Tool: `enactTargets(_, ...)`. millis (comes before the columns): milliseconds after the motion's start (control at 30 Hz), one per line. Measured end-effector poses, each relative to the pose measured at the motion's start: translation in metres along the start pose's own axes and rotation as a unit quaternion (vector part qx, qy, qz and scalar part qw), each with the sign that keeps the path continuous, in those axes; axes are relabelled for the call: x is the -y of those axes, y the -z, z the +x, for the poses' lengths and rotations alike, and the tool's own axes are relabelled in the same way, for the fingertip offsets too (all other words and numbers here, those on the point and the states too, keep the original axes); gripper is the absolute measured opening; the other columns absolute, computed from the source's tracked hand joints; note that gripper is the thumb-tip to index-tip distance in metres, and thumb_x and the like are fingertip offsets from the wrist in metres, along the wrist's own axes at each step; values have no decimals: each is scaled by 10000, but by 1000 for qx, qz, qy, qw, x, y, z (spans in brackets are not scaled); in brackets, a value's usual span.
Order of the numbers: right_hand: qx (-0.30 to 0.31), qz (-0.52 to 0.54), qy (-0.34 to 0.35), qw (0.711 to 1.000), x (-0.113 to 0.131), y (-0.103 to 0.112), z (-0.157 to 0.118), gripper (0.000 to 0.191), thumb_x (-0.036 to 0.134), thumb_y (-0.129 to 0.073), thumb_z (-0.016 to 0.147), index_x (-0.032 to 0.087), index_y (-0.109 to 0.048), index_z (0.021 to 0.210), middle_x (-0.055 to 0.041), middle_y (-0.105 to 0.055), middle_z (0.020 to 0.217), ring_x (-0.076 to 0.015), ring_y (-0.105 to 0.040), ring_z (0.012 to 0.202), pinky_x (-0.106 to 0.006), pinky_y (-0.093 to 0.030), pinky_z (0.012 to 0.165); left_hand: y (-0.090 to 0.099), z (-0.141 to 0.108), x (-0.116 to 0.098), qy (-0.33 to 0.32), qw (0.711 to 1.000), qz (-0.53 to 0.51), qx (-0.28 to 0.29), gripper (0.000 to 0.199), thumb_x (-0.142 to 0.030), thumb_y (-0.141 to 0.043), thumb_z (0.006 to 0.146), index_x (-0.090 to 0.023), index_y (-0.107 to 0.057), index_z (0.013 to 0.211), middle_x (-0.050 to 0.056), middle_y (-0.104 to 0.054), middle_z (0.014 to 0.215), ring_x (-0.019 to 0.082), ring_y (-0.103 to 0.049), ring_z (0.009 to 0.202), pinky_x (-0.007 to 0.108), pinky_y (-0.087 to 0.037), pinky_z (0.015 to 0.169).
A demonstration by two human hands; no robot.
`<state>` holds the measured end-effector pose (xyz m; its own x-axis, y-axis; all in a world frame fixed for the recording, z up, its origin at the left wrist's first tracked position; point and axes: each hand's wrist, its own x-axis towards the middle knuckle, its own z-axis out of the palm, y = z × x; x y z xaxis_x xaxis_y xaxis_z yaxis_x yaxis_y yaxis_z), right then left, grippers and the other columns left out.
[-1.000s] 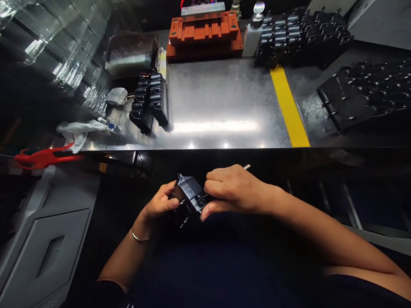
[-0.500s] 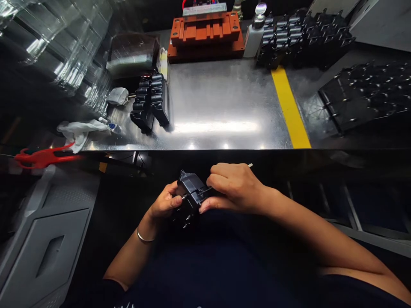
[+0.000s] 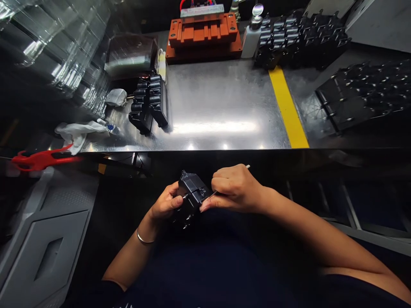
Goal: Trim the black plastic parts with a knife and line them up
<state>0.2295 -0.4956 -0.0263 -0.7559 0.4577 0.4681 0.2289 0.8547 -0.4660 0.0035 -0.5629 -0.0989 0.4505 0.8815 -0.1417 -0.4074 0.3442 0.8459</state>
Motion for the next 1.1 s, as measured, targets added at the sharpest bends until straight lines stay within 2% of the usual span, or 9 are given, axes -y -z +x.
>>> enactTargets(233, -14, -32, -8, 999, 2, -1, 1, 502, 525, -491, 914, 155, -458, 576, 15, -415, 529, -66, -351, 484, -232, -234, 482, -2, 1, -2, 10, 999, 34, -24, 474, -482, -730, 749, -177, -695, 1110, 80, -688, 930, 200, -618, 818, 268, -476, 736)
enactTargets(400, 50, 180, -11, 982, -2, 3, -6, 509, 480, -548, 903, 164, -381, 540, 39, -372, 472, -48, -327, 439, -223, -233, 453, 6, 2, -14, -31, 993, 116, 0, 475, -442, -737, 752, -176, -687, 1143, 89, -697, 1015, 231, -646, 902, 303, -503, 798)
enactTargets(533, -11, 246, -133, 960, -3, 5, -7, 420, 555, -620, 825, 154, -580, 709, 11, -536, 577, -60, -467, 492, -195, -331, 478, 8, 4, -35, -66, 966, 248, 23, 472, -335, -735, 781, -222, -645, 1231, 85, -675, 1189, 246, -641, 1059, 317, -496, 909)
enactTargets(667, 116, 252, -246, 929, 0, -7, -3, 359, 477, -684, 784, 128, -667, 867, -17, -638, 675, -87, -563, 559, -183, -400, 505, -1, 7, -43, -69, 912, 397, 73, 486, -320, -722, 795, -204, -617, 1255, 103, -676, 1180, 243, -641, 1060, 341, -489, 943)
enactTargets(767, 69, 238, -316, 916, 0, -17, -6, 311, 430, -648, 792, 123, -647, 740, -1, -573, 580, -73, -496, 493, -183, -350, 455, -9, 8, -33, -108, 888, 444, -41, 463, -288, -767, 741, -208, -650, 1182, 91, -687, 1102, 244, -632, 1029, 374, -475, 965)
enactTargets(867, -93, 224, -408, 880, -3, -24, -18, 329, 454, -629, 805, 139, -633, 712, -6, -564, 592, -88, -487, 515, -204, -364, 469, -13, 8, -16, -217, 844, 331, -363, 476, -221, -806, 684, -222, -649, 1134, 90, -624, 1194, 245, -563, 1157, 367, -405, 1052)
enactTargets(933, -200, 237, -450, 837, -3, -30, -25, 351, 491, -608, 822, 153, -630, 731, -6, -559, 609, -101, -488, 532, -220, -376, 479, -13, 8, -6, -238, 815, 183, -495, 578, -202, -809, 683, -250, -581, 1212, 83, -532, 1336, 229, -490, 1266, 338, -383, 1072)
enactTargets(1000, -257, 257, -462, 809, 0, -40, -28, 374, 526, -614, 810, 160, -621, 731, 4, -527, 602, -96, -455, 525, -224, -364, 475, -14, 9, 0, -160, 868, 30, -469, 637, -237, -823, 673, -247, -542, 1244, 86, -516, 1367, 236, -480, 1288, 347, -408, 1053)
enactTargets(1100, -234, 303, -465, 798, 9, -59, -23, 415, 556, -656, 768, 151, -597, 701, 14, -486, 589, -83, -421, 525, -218, -352, 480, -20, 11, 4, 6, 933, -161, -323, 568, -342, -845, 629, -159, -630, 1122, 115, -652, 1188, 295, -555, 1212, 416, -445, 1025)
